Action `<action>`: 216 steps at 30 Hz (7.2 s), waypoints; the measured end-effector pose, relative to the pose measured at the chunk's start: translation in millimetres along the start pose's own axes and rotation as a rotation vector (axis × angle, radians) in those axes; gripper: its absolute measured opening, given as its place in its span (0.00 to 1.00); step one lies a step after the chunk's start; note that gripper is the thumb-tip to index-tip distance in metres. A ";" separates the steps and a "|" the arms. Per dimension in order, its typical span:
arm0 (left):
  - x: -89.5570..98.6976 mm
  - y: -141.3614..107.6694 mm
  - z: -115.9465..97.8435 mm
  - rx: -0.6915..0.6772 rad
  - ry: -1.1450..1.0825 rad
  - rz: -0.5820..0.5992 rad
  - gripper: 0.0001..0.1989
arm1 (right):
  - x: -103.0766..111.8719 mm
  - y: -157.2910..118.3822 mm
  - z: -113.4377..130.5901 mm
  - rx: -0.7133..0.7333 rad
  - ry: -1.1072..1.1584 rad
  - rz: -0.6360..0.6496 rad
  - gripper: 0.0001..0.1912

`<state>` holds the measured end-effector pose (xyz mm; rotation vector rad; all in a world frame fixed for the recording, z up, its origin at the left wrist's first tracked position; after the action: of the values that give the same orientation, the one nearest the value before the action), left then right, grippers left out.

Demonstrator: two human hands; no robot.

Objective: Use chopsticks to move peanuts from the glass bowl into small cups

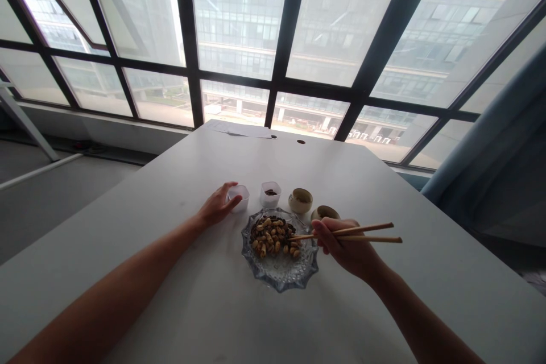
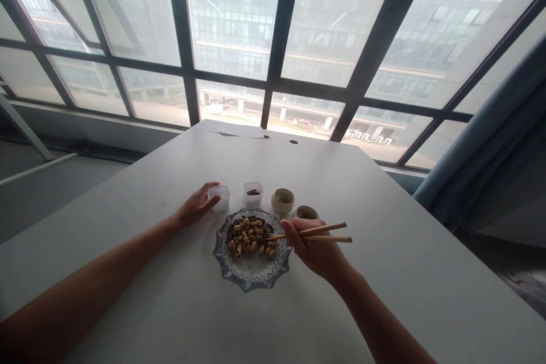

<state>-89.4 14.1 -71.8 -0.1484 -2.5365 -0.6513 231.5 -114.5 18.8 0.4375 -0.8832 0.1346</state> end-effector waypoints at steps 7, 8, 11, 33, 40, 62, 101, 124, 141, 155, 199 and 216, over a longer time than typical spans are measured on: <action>0.2 0.0 -1.2 -0.002 0.007 0.005 0.35 | 0.5 -0.5 -2.1 -0.045 0.051 0.015 0.27; 0.2 -0.1 -1.4 -0.001 0.008 0.006 0.35 | 0.7 -0.4 -2.0 -0.037 0.039 0.015 0.27; 0.3 -0.3 -2.0 -0.001 0.007 0.007 0.35 | 0.9 -0.8 0.6 0.028 -0.047 0.000 0.27; 1.1 -0.7 -4.3 0.022 -0.014 0.018 0.36 | -4.2 -1.8 13.6 0.121 -0.209 -0.030 0.26; 0.9 -0.7 -4.3 0.026 -0.014 0.020 0.35 | -5.1 -2.4 11.7 0.184 -0.176 -0.023 0.25; -0.1 -0.2 -1.1 0.002 -0.008 0.014 0.34 | 2.6 15.2 -45.9 -0.516 0.832 -0.369 0.29; -6.4 -3.0 -12.6 -0.146 -0.003 0.016 0.33 | -60.9 99.0 43.9 0.065 0.109 -0.217 0.27; -6.0 -2.0 -7.5 -0.064 -0.043 0.029 0.34 | -14.1 19.9 -2.3 -0.275 0.290 -0.041 0.30; -5.0 -0.8 -7.3 -0.062 -0.001 0.027 0.33 | 1.8 4.3 -3.2 -0.147 0.152 -0.013 0.29; -4.8 -1.1 -7.2 -0.088 0.012 0.015 0.33 | -2.9 -0.7 8.9 0.014 0.000 0.057 0.29; -3.1 -2.1 -8.1 -0.072 0.007 0.023 0.33 | 8.9 1.7 0.0 -0.289 0.421 -0.194 0.31; -4.0 -1.0 -6.0 -0.060 -0.012 0.024 0.33 | 5.7 4.9 -20.7 -0.373 0.370 -0.057 0.33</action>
<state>-83.4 10.4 -69.8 -0.2038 -2.5241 -0.7195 248.5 -101.7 13.3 0.0819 -0.5146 -0.0041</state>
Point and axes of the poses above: each hand's wrist, its own y-axis towards the middle knuckle, its own x-axis out of the back of the hand, z = x × y, the point moved 2 cm from there along y, towards the middle knuckle, and after that the axes turned 11 degrees about -y, right-handed, at the moved point
